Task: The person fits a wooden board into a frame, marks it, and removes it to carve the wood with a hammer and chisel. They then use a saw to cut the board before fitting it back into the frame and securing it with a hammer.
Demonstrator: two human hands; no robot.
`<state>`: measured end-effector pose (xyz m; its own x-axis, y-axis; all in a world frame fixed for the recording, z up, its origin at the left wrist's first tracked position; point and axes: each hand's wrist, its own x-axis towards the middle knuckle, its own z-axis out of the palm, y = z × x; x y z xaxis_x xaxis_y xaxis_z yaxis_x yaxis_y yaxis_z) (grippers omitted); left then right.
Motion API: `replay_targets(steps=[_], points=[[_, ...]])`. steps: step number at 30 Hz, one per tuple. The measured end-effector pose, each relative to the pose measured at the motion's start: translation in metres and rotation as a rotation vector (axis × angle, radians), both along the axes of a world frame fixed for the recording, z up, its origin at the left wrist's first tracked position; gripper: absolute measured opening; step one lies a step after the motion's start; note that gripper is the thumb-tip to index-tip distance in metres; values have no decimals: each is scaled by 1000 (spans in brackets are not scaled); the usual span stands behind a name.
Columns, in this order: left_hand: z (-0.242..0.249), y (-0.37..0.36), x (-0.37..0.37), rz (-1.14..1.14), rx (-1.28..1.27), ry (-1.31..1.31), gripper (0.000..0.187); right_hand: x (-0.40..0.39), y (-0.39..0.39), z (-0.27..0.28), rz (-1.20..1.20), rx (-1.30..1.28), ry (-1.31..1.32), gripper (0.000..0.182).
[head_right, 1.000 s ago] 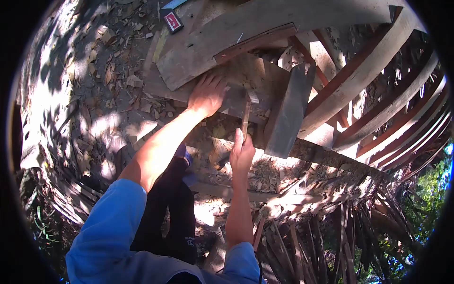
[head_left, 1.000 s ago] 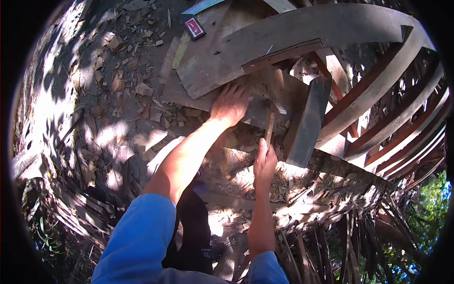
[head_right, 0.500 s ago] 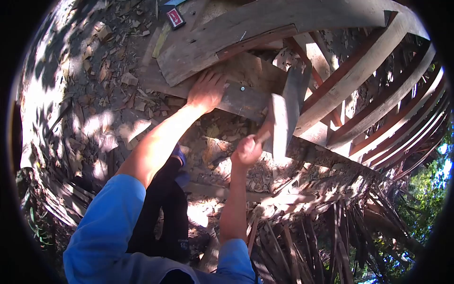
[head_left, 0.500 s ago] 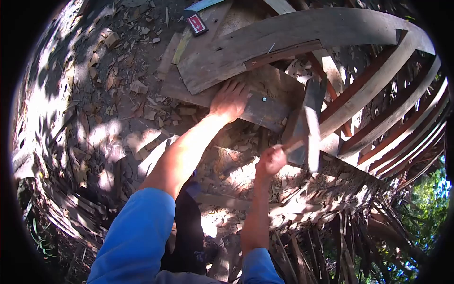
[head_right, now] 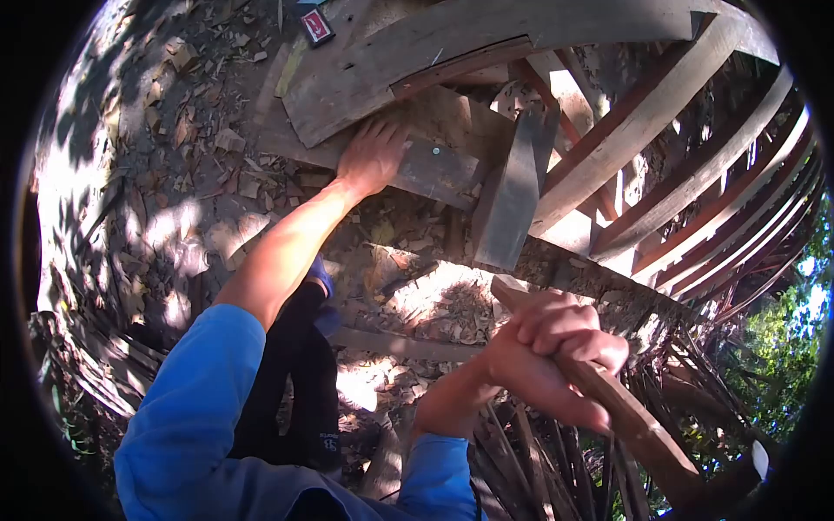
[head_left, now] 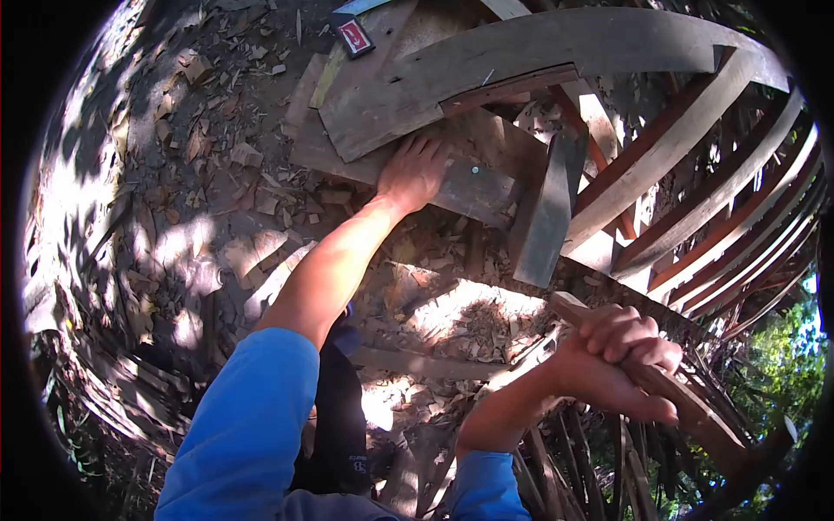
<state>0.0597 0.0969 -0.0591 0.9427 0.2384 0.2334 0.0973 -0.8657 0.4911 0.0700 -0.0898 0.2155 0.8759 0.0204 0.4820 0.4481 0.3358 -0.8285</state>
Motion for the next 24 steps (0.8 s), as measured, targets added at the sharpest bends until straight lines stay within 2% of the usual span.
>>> replay_targets(steps=[1,2,3,4,5,7,9,11,13,15,17,18,19,21,24], points=[[0,2,1,2,21,0,33,-6,4,-49,-28,-13,-6,74],[1,2,0,2,37,5,34,-19,-4,-134,-173,-259,151,69],[3,0,-1,-3,51,5,34,-35,-26,-204,-145,-906,304,68],[2,-1,-2,15,44,-13,35,-35,-6,-210,14,-1325,794,65],[0,-5,-7,15,32,-27,35,-34,-5,-204,-30,-1431,751,62],[-2,11,8,29,46,-41,36,-34,-8,-186,-12,-1277,785,57],[3,-1,-1,8,1,43,37,-35,-13,-141,-13,-1134,675,54],[4,2,4,5,9,65,39,-19,-40,-121,-41,-1025,662,54],[3,0,0,-5,-20,68,39,0,-67,-82,-106,-869,839,46],[8,3,0,-10,-3,117,40,21,-101,-48,-188,-728,877,39],[2,-2,1,-3,22,154,41,52,-137,-36,-350,-861,727,35],[3,-2,3,4,15,181,41,67,-166,-44,-344,-1101,437,35],[5,-2,4,-10,-2,200,42,82,-183,-50,-443,-1108,521,36],[9,-1,5,-26,-16,254,43,96,-178,-35,-535,-1389,468,36],[3,-2,6,-18,50,223,41,129,-197,-79,-676,-1462,419,35]])
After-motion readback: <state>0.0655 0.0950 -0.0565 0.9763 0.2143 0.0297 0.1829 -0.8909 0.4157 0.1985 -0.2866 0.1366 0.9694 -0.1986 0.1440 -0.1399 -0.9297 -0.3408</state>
